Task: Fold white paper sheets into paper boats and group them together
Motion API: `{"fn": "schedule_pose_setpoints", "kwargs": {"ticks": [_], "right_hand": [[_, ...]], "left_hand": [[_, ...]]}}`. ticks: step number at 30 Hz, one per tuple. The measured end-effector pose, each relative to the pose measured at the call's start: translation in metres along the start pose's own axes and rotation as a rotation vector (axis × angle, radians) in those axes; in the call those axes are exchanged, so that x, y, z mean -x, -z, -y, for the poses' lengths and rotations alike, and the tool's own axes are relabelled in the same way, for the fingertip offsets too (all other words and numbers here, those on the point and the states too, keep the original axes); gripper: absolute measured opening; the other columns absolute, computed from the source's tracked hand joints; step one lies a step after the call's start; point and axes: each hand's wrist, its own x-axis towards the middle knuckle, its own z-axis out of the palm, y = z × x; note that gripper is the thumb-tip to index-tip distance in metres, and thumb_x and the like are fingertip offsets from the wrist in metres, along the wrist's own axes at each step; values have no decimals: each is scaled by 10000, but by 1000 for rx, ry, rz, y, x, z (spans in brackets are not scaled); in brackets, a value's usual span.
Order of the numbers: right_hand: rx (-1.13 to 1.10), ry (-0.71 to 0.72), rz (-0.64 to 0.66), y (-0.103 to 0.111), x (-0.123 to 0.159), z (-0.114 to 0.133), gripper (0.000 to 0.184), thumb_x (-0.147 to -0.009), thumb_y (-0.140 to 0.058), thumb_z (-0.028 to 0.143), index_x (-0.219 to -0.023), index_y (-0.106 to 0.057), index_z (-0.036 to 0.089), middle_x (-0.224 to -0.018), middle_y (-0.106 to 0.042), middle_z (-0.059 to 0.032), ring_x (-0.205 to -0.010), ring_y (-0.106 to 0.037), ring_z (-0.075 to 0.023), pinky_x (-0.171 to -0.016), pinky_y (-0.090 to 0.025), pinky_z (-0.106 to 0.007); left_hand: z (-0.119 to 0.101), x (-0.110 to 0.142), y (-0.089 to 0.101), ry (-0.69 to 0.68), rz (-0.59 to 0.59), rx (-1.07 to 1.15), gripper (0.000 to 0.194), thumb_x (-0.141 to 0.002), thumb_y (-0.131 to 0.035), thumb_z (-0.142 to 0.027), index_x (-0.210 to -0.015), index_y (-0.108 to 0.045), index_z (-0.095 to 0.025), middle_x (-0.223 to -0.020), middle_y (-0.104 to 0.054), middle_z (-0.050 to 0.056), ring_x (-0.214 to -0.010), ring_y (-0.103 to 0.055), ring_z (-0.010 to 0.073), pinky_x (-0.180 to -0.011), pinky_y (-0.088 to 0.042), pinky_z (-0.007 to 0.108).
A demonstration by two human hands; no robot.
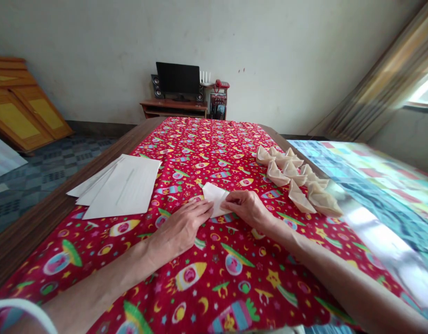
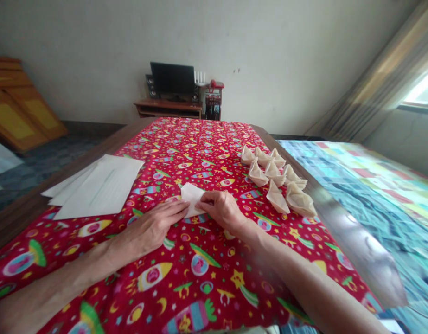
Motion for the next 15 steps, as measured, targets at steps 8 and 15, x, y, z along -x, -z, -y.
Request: {"fn": "schedule_pose_setpoints", "kwargs": {"ticks": [8,15], "right_hand": [[122,-49,-43,-3,-6,2,189,-786,-650,358,-684,-653,198,-605,-597,40,-551,-485,-83,-531,-294,-195],[156,-82,-31,-3,-8,3,187,-776,-652,371,-685,-665,207,-600,-609,40,-544,-498,-83,-530,-298,-194]], "left_hand": [[-5,-4,4,-11,-48,52,475,-814,-356,7,-1251,-514,-91,-1251,-563,125,-1207,-482,216,-1065,-403,393],[-9,-2,4,4,-27,36,514,-822,-365,6,-1311,-462,-121,-1284,-532,105,-1218,-455,217,-1065,-397,391]]}}
